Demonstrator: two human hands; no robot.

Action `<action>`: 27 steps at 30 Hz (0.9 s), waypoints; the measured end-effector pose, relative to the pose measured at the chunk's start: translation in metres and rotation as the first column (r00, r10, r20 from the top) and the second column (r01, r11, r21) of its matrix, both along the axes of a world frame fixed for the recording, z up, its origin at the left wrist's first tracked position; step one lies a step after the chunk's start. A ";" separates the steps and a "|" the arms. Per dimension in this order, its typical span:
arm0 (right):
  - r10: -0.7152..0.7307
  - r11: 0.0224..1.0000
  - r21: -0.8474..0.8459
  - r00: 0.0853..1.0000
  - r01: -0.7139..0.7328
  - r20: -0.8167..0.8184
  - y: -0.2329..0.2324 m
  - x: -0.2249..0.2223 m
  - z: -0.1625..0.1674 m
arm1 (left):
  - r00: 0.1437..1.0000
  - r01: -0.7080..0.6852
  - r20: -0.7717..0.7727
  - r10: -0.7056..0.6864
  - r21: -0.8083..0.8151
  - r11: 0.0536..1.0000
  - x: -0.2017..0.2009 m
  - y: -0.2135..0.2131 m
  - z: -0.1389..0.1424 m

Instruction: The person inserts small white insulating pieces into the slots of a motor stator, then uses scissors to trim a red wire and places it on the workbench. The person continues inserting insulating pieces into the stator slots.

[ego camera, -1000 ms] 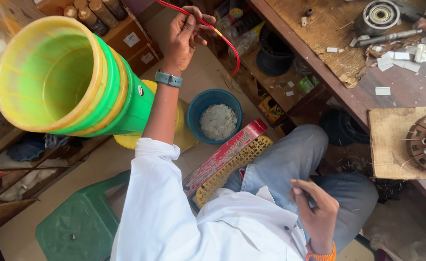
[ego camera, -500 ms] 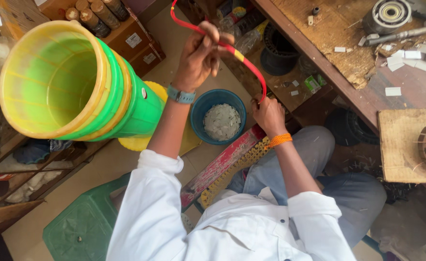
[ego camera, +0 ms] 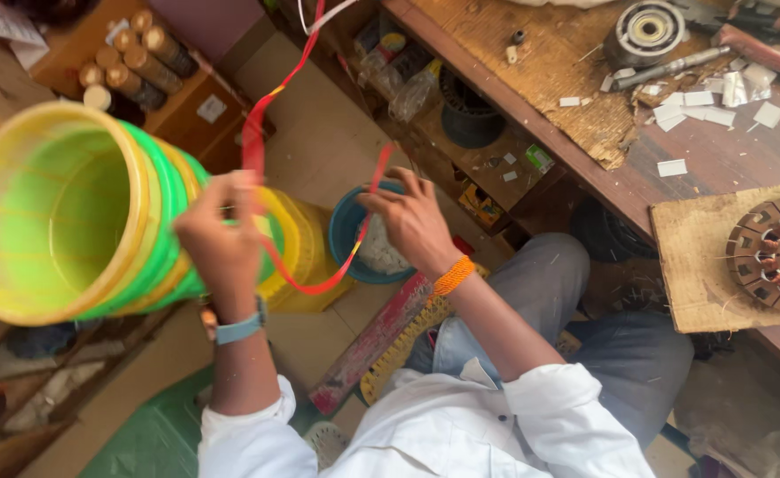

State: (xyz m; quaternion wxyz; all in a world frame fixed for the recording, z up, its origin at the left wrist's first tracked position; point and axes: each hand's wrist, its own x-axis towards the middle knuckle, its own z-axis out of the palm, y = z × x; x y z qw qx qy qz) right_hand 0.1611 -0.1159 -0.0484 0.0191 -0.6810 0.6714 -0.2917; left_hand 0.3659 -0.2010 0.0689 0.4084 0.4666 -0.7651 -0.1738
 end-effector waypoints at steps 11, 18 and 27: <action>0.462 0.886 -0.071 0.887 -0.459 0.027 0.053 0.010 0.037 | 0.964 0.112 -0.204 0.173 0.896 0.430 -0.050 -0.053 -0.059; 0.385 0.908 -0.129 0.672 -0.398 0.632 0.083 0.006 -0.025 | 0.196 0.713 -0.874 0.444 0.438 0.547 -0.056 -0.057 -0.102; -0.372 0.867 0.472 0.423 -0.159 0.826 0.297 -0.100 -0.044 | 0.266 0.745 -0.864 -0.428 -0.097 0.660 -0.057 -0.061 -0.029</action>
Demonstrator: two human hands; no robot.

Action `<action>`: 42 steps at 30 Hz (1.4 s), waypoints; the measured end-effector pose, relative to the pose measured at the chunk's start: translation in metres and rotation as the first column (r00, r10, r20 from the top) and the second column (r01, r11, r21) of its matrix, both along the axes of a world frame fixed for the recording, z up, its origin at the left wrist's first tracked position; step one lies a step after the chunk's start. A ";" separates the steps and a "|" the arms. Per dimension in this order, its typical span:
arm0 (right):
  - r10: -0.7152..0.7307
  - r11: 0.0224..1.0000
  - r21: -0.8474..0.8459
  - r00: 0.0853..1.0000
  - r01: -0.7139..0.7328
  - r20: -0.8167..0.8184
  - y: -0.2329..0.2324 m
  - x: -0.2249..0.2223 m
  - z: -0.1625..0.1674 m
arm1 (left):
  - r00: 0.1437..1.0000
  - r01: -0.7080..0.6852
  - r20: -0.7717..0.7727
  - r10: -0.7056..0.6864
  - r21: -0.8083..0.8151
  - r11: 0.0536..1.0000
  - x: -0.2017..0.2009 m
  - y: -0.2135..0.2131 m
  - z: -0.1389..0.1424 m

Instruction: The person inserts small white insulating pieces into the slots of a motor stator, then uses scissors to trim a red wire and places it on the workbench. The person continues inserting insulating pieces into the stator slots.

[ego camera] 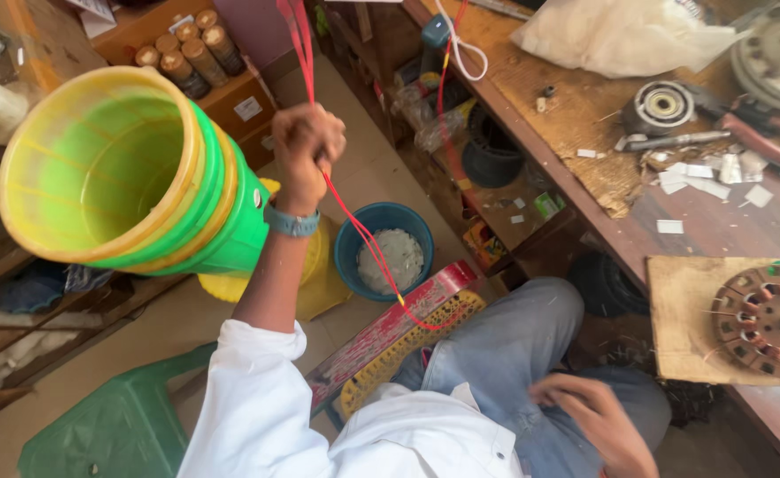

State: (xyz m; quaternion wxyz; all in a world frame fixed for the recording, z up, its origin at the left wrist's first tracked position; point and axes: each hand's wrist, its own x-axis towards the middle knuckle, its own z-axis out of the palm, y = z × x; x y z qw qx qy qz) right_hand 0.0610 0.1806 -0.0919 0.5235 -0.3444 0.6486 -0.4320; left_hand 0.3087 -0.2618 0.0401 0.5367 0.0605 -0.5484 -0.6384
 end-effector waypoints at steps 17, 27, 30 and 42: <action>-0.520 0.366 -0.679 0.745 0.636 0.418 -0.124 -0.001 0.192 | 0.976 0.173 0.216 0.033 -0.856 0.487 -0.076 0.245 -0.036; -0.542 0.793 -0.373 0.838 0.481 -0.071 -0.014 0.024 0.137 | 0.655 0.733 0.169 -0.737 0.093 0.673 -0.050 0.313 -0.102; -0.298 0.943 -0.162 0.954 0.289 -0.033 0.017 0.034 0.112 | 0.500 0.776 0.011 -0.866 0.438 0.454 -0.062 0.316 -0.103; -0.479 0.876 -0.089 0.877 0.475 -0.030 0.112 0.081 0.082 | 0.554 0.702 0.029 -0.832 0.521 0.485 -0.109 0.341 -0.091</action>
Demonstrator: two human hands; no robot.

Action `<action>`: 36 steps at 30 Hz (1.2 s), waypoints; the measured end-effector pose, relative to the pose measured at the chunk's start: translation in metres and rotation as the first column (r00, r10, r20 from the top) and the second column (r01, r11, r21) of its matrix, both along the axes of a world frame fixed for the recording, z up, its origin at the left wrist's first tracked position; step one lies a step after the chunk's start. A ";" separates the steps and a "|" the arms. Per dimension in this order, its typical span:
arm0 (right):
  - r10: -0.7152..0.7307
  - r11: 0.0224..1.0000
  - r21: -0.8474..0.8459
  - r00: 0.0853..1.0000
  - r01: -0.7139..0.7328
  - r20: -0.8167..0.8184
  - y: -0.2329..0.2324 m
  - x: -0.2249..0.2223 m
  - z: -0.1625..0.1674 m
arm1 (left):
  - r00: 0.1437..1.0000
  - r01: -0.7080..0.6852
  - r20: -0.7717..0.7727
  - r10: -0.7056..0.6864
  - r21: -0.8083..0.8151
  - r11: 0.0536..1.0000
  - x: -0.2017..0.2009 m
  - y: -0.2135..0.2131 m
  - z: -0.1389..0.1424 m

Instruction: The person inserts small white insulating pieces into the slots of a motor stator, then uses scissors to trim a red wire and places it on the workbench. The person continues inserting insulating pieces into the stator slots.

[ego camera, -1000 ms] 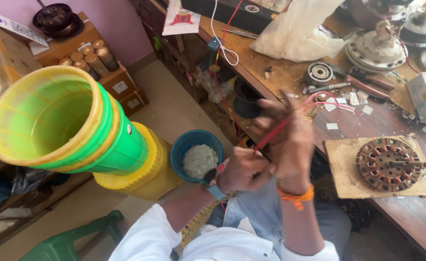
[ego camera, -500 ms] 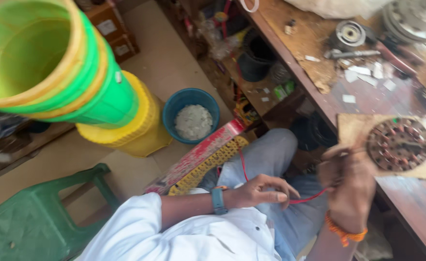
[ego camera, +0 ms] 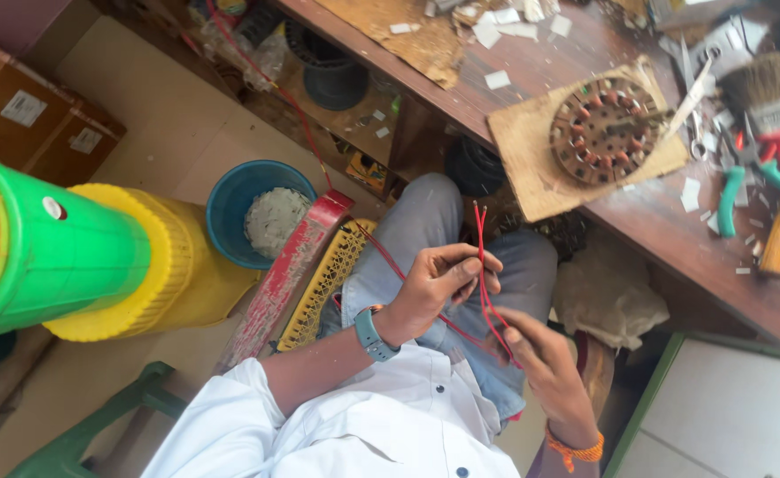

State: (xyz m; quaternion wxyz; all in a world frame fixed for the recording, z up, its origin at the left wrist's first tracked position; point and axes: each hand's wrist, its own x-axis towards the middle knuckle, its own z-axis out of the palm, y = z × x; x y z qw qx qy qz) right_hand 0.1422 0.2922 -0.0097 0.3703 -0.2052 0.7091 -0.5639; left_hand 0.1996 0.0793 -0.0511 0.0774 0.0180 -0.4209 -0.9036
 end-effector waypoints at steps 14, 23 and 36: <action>-0.564 0.826 -0.158 0.790 0.542 -0.239 -0.028 -0.001 -0.016 | 0.980 -0.175 0.092 0.179 -0.053 0.983 -0.035 0.066 0.002; -0.741 0.653 -0.366 0.658 0.663 -0.132 -0.005 -0.023 -0.020 | 0.933 -0.306 0.208 0.295 0.021 0.952 -0.044 0.056 -0.011; -0.842 0.521 -0.453 0.523 0.724 -0.131 0.029 -0.085 -0.033 | 0.971 -0.116 0.160 0.179 -0.342 0.933 -0.103 -0.001 -0.009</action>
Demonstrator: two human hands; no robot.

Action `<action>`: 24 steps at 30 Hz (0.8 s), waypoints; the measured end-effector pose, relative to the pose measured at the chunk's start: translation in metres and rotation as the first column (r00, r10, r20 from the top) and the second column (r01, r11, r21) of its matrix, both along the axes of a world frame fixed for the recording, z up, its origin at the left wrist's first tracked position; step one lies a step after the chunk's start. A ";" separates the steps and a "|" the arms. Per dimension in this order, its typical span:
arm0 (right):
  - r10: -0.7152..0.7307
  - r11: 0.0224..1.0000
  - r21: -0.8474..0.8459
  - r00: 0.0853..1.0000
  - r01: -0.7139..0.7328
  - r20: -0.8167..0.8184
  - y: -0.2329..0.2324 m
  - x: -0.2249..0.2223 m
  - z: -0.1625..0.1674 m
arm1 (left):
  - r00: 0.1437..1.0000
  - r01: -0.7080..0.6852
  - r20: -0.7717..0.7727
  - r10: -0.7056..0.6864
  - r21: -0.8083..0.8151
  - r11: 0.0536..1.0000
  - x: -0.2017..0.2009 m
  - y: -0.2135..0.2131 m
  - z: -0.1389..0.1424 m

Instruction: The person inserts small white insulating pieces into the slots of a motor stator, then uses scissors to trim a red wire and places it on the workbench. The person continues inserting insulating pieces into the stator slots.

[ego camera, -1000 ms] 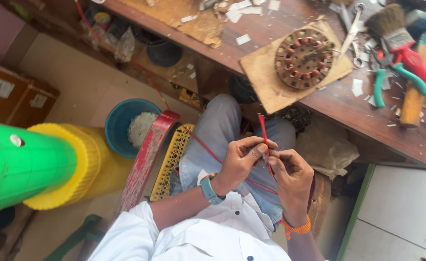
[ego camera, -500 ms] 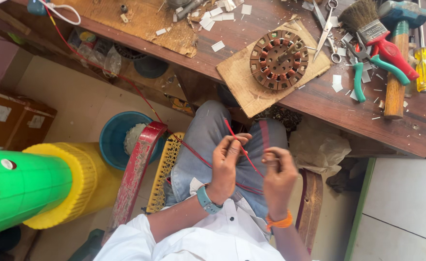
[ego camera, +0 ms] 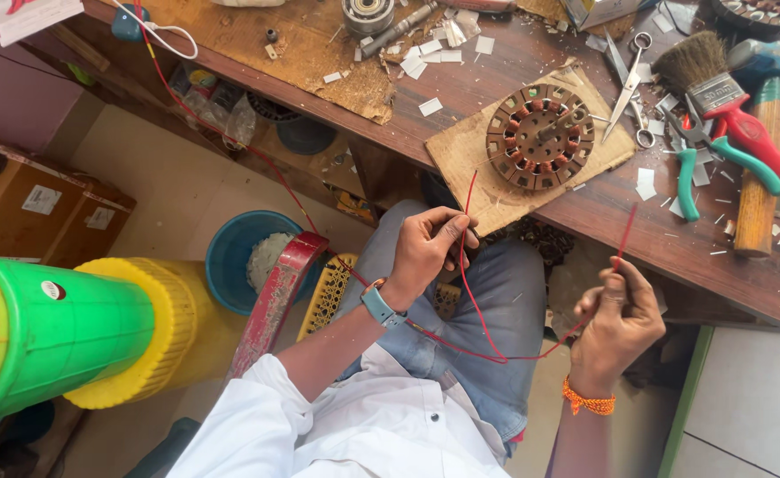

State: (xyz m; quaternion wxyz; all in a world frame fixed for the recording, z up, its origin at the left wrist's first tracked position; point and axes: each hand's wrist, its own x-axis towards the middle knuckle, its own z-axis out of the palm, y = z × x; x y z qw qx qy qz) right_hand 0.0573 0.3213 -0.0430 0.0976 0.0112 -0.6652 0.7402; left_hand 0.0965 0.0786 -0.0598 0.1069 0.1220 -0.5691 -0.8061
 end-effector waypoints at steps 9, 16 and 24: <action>-0.007 1.000 0.008 0.999 0.006 0.045 -0.006 0.000 -0.012 | 0.996 -0.083 -0.003 0.084 0.077 0.994 -0.006 0.001 -0.016; 0.069 0.970 0.239 0.992 -0.042 -0.105 -0.013 0.001 0.015 | 0.996 -0.090 0.009 0.089 0.119 0.989 -0.011 0.001 -0.022; 0.229 0.898 0.401 0.970 -0.180 -0.077 -0.047 -0.016 0.021 | 0.997 -0.073 0.042 0.068 0.135 0.988 -0.010 0.000 -0.025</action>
